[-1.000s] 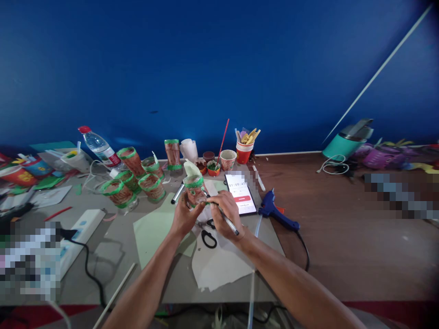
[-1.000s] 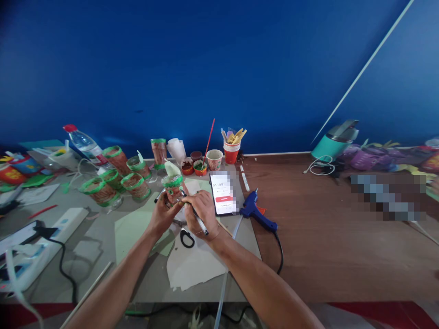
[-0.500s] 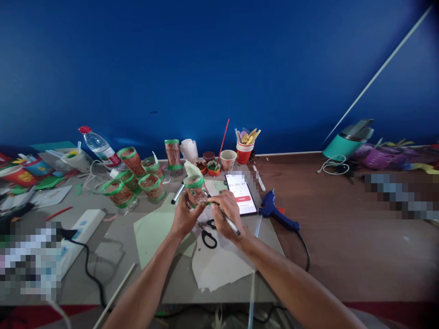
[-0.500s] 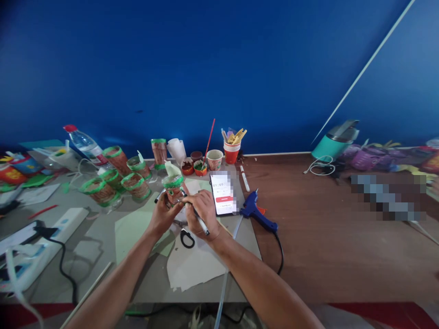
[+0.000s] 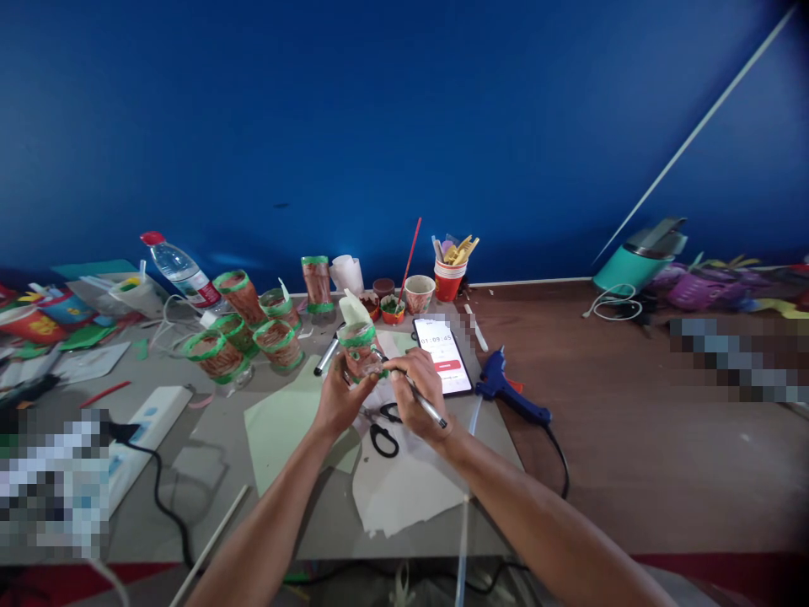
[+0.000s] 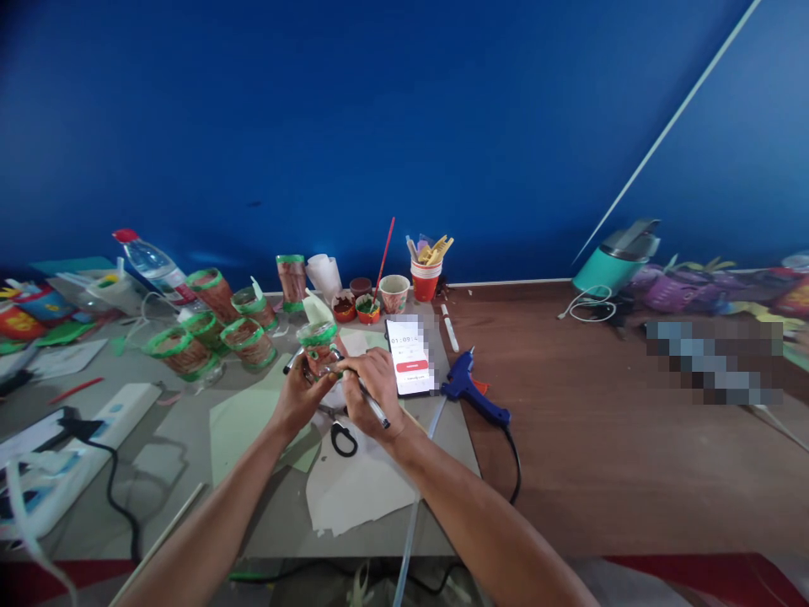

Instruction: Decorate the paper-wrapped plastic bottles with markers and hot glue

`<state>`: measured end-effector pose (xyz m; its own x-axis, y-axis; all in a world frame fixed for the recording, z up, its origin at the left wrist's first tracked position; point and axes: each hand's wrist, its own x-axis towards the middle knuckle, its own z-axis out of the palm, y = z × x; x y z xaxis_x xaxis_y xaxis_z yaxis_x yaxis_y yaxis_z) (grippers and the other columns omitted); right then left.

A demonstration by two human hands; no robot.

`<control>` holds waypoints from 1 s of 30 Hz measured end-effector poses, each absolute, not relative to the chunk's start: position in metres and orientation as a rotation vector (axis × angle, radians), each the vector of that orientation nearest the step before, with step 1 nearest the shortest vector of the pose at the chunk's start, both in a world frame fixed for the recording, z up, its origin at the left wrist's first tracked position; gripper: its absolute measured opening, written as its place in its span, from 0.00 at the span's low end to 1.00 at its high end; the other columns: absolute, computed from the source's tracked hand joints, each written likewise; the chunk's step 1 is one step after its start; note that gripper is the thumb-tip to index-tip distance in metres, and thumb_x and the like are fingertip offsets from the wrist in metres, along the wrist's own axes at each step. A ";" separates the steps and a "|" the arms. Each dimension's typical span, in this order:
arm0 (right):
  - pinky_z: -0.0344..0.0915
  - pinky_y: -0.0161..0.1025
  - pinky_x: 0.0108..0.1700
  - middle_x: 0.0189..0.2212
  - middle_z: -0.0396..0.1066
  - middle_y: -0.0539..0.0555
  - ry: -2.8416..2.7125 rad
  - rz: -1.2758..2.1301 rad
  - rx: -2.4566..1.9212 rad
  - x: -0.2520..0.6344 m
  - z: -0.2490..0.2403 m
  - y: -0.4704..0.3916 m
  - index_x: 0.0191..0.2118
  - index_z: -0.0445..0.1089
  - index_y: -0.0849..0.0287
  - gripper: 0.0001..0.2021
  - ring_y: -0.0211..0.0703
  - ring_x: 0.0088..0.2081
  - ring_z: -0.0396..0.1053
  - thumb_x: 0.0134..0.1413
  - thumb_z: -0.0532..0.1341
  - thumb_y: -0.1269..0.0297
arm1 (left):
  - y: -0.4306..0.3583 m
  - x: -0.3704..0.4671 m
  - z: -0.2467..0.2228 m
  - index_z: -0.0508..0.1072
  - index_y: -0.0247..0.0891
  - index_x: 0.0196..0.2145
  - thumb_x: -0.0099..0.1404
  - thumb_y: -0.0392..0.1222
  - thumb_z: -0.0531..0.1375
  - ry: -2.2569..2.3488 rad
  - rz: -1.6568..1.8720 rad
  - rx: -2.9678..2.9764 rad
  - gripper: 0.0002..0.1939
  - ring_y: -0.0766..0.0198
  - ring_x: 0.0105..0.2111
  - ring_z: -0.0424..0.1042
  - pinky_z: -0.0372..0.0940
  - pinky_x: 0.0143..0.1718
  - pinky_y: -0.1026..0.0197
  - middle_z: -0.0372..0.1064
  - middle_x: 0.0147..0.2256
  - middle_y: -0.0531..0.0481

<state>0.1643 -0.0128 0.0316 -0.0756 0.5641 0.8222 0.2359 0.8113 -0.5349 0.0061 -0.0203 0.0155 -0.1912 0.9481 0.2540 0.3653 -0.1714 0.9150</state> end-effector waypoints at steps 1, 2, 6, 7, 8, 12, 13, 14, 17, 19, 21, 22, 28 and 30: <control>0.63 0.47 0.42 0.29 0.71 0.51 -1.652 0.320 -0.647 0.165 0.032 -0.013 0.39 0.71 0.53 0.11 0.45 0.33 0.66 0.58 0.53 0.72 | -0.021 0.007 0.016 0.69 0.37 0.45 0.55 0.48 0.66 1.528 1.377 1.517 0.22 0.54 0.44 0.73 0.66 0.46 0.53 0.74 0.41 0.43; 0.63 0.46 0.42 0.29 0.71 0.51 -1.647 0.338 -0.656 0.165 0.032 -0.013 0.39 0.71 0.53 0.11 0.45 0.33 0.66 0.58 0.53 0.72 | -0.021 0.007 0.017 0.69 0.37 0.45 0.55 0.48 0.66 1.516 1.380 1.512 0.22 0.53 0.44 0.74 0.66 0.46 0.53 0.74 0.42 0.43; 0.64 0.46 0.42 0.26 0.69 0.51 -1.615 0.390 -0.670 0.165 0.034 -0.014 0.37 0.71 0.54 0.10 0.45 0.33 0.66 0.58 0.53 0.72 | -0.021 0.007 0.016 0.68 0.37 0.45 0.55 0.48 0.65 1.495 1.368 1.511 0.22 0.53 0.45 0.74 0.66 0.48 0.52 0.75 0.43 0.42; 0.64 0.45 0.42 0.26 0.69 0.51 -1.605 0.397 -0.677 0.165 0.034 -0.014 0.37 0.71 0.54 0.10 0.45 0.33 0.66 0.58 0.53 0.72 | -0.021 0.006 0.016 0.68 0.37 0.46 0.55 0.48 0.65 1.481 1.365 1.510 0.22 0.53 0.46 0.74 0.66 0.48 0.52 0.75 0.44 0.42; 0.64 0.45 0.42 0.25 0.69 0.51 -1.595 0.405 -0.688 0.165 0.034 -0.014 0.36 0.71 0.54 0.10 0.44 0.33 0.66 0.58 0.53 0.72 | -0.020 0.006 0.014 0.68 0.37 0.46 0.55 0.48 0.65 1.466 1.364 1.504 0.23 0.53 0.47 0.74 0.66 0.49 0.52 0.74 0.45 0.42; 0.64 0.45 0.42 0.25 0.69 0.51 -1.590 0.418 -0.710 0.165 0.035 -0.014 0.36 0.71 0.55 0.10 0.44 0.33 0.66 0.58 0.53 0.72 | -0.019 0.005 0.011 0.68 0.37 0.46 0.56 0.48 0.65 1.444 1.351 1.475 0.23 0.53 0.47 0.74 0.66 0.50 0.52 0.74 0.46 0.41; 0.64 0.45 0.41 0.25 0.69 0.51 -1.595 0.419 -0.703 0.165 0.035 -0.014 0.36 0.71 0.55 0.10 0.44 0.33 0.66 0.58 0.53 0.71 | -0.019 0.004 0.011 0.68 0.37 0.46 0.56 0.48 0.65 1.443 1.352 1.472 0.23 0.53 0.47 0.74 0.66 0.50 0.52 0.74 0.46 0.41; 0.64 0.45 0.41 0.25 0.69 0.51 -1.599 0.419 -0.695 0.165 0.035 -0.014 0.36 0.71 0.54 0.10 0.44 0.33 0.66 0.58 0.53 0.71 | -0.019 0.004 0.011 0.68 0.37 0.46 0.55 0.48 0.65 1.440 1.356 1.472 0.23 0.53 0.47 0.74 0.66 0.50 0.52 0.74 0.46 0.41; 0.64 0.45 0.41 0.25 0.69 0.50 -1.593 0.423 -0.698 0.165 0.035 -0.014 0.36 0.71 0.54 0.11 0.44 0.33 0.66 0.58 0.53 0.71 | -0.020 0.005 0.012 0.68 0.37 0.46 0.55 0.48 0.66 1.446 1.367 1.484 0.23 0.53 0.47 0.74 0.66 0.49 0.53 0.74 0.46 0.41; 0.64 0.45 0.41 0.25 0.69 0.50 -1.588 0.428 -0.707 0.165 0.036 -0.015 0.35 0.71 0.54 0.10 0.44 0.33 0.66 0.58 0.52 0.71 | -0.020 0.005 0.013 0.68 0.37 0.46 0.55 0.48 0.66 1.457 1.365 1.497 0.23 0.53 0.46 0.74 0.66 0.49 0.53 0.74 0.46 0.41; 0.64 0.45 0.41 0.25 0.69 0.50 -1.587 0.437 -0.703 0.165 0.036 -0.015 0.35 0.71 0.54 0.10 0.44 0.33 0.66 0.58 0.52 0.71 | -0.020 0.005 0.014 0.68 0.37 0.46 0.55 0.48 0.65 1.472 1.362 1.503 0.22 0.53 0.46 0.74 0.66 0.48 0.53 0.74 0.45 0.42; 0.64 0.45 0.41 0.25 0.69 0.50 -1.589 0.444 -0.698 0.165 0.035 -0.015 0.35 0.71 0.54 0.10 0.44 0.33 0.66 0.58 0.52 0.71 | -0.020 0.005 0.014 0.68 0.37 0.46 0.56 0.48 0.65 1.479 1.360 1.502 0.22 0.53 0.46 0.74 0.66 0.48 0.53 0.74 0.45 0.42; 0.64 0.44 0.41 0.25 0.68 0.51 -1.534 0.523 -0.763 0.166 0.036 -0.017 0.33 0.71 0.55 0.10 0.45 0.35 0.67 0.58 0.53 0.71 | -0.020 0.004 0.012 0.67 0.37 0.46 0.55 0.47 0.65 1.485 1.334 1.506 0.23 0.54 0.45 0.74 0.66 0.47 0.54 0.74 0.45 0.42; 0.64 0.44 0.42 0.25 0.68 0.51 -1.545 0.542 -0.770 0.166 0.037 -0.017 0.33 0.71 0.55 0.10 0.45 0.35 0.67 0.58 0.53 0.71 | -0.020 0.004 0.011 0.68 0.37 0.46 0.55 0.47 0.65 1.503 1.337 1.513 0.22 0.54 0.44 0.74 0.66 0.47 0.54 0.74 0.44 0.43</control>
